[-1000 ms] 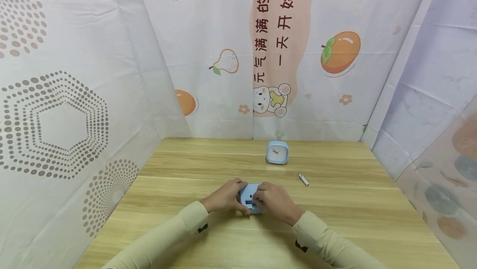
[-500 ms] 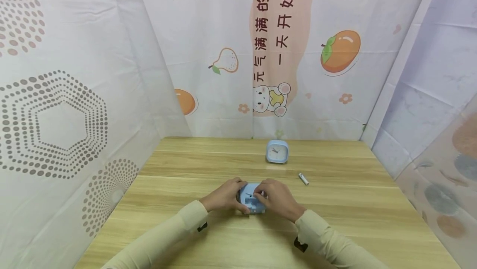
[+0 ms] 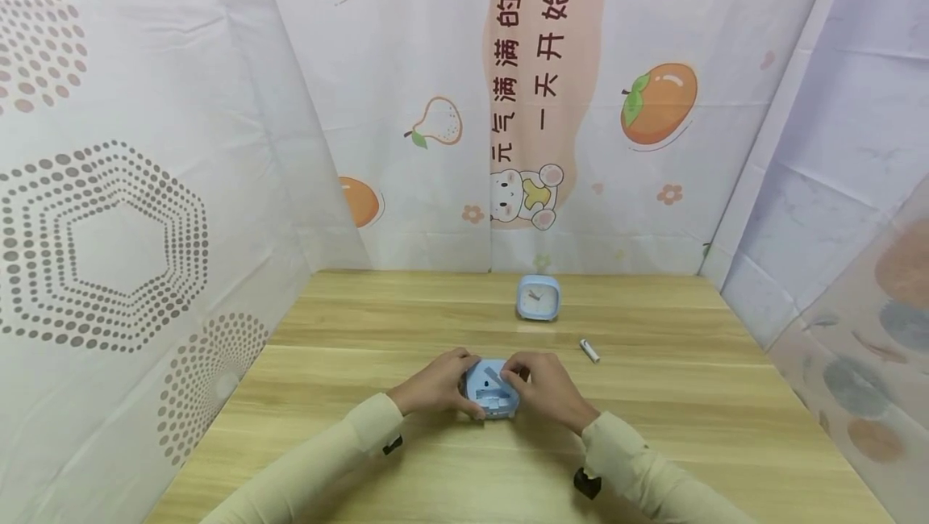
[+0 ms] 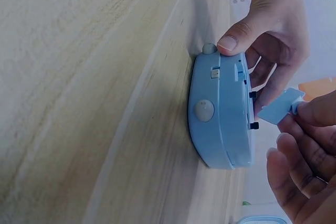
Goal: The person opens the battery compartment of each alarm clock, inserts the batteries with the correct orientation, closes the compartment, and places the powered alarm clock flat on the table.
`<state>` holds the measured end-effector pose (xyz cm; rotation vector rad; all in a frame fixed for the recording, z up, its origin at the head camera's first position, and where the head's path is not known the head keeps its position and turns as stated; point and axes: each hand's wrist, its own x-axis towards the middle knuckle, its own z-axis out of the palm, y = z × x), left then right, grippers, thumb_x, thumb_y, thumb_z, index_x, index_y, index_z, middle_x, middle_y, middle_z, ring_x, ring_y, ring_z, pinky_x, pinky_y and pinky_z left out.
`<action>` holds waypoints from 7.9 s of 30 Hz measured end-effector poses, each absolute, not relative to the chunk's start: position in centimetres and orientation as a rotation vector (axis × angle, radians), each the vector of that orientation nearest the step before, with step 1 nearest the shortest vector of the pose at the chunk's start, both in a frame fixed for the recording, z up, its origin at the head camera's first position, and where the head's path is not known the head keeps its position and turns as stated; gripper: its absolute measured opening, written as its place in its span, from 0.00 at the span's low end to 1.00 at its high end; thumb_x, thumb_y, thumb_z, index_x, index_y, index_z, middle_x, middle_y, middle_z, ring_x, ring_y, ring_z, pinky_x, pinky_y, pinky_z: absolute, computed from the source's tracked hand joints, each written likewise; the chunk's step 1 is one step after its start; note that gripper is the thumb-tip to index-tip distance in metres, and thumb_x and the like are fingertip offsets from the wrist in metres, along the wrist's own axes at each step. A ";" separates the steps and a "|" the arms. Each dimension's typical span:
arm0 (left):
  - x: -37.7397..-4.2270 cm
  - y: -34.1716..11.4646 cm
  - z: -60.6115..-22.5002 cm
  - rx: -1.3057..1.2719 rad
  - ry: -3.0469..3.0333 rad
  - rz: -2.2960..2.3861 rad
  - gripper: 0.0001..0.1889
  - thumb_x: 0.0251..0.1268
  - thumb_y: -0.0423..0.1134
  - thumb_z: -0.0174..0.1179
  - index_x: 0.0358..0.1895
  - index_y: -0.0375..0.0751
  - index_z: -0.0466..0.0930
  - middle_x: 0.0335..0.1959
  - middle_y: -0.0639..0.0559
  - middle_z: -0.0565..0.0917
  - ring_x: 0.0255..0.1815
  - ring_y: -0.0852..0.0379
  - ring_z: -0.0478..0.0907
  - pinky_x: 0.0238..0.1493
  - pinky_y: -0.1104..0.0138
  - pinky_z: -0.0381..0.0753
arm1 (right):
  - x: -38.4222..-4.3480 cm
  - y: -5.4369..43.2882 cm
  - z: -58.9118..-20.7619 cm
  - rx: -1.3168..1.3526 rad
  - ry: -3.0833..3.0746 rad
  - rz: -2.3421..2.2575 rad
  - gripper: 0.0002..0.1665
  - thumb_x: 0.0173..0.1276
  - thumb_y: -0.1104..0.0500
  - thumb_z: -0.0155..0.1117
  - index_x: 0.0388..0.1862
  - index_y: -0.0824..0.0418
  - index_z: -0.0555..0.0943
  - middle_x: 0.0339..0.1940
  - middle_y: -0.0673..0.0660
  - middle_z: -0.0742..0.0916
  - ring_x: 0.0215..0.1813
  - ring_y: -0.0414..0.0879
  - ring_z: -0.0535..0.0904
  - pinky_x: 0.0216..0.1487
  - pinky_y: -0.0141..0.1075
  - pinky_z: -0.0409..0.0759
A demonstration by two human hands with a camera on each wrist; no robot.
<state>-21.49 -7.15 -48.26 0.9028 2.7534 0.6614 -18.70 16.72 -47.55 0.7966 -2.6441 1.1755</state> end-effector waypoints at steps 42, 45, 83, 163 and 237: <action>-21.4 -6.9 -48.2 0.854 2.750 0.654 0.51 0.46 0.61 0.81 0.71 0.34 0.73 0.57 0.52 0.76 0.53 0.62 0.73 0.60 0.68 0.76 | -18.2 18.8 -48.6 0.396 -2.774 1.430 0.05 0.73 0.58 0.68 0.36 0.50 0.88 0.35 0.43 0.87 0.43 0.43 0.78 0.44 0.35 0.75; -21.5 -6.9 -48.3 0.856 2.750 0.656 0.51 0.46 0.61 0.81 0.71 0.34 0.73 0.57 0.52 0.76 0.53 0.62 0.73 0.60 0.68 0.77 | -18.2 19.0 -48.5 0.386 -2.784 1.444 0.05 0.74 0.57 0.68 0.37 0.51 0.88 0.36 0.44 0.87 0.44 0.43 0.78 0.44 0.36 0.75; -21.3 -7.1 -48.3 0.862 2.746 0.646 0.53 0.46 0.61 0.80 0.73 0.34 0.71 0.59 0.52 0.75 0.56 0.61 0.72 0.63 0.66 0.75 | -17.6 22.3 -49.5 0.231 -2.828 1.724 0.10 0.76 0.57 0.63 0.44 0.63 0.85 0.31 0.54 0.84 0.29 0.46 0.76 0.26 0.35 0.78; -21.3 -7.3 -48.3 0.863 2.731 0.668 0.54 0.48 0.61 0.79 0.75 0.33 0.68 0.64 0.48 0.74 0.62 0.57 0.72 0.66 0.64 0.73 | -16.1 29.8 -50.2 -0.016 -2.940 1.718 0.11 0.77 0.59 0.60 0.45 0.67 0.83 0.27 0.54 0.80 0.26 0.44 0.73 0.27 0.34 0.77; -21.5 -7.2 -48.4 0.854 2.734 0.661 0.54 0.47 0.62 0.79 0.75 0.35 0.68 0.64 0.49 0.74 0.61 0.57 0.73 0.65 0.64 0.74 | -21.8 31.4 -49.8 0.006 -2.929 1.490 0.25 0.74 0.48 0.68 0.54 0.69 0.78 0.41 0.61 0.84 0.21 0.44 0.73 0.20 0.35 0.74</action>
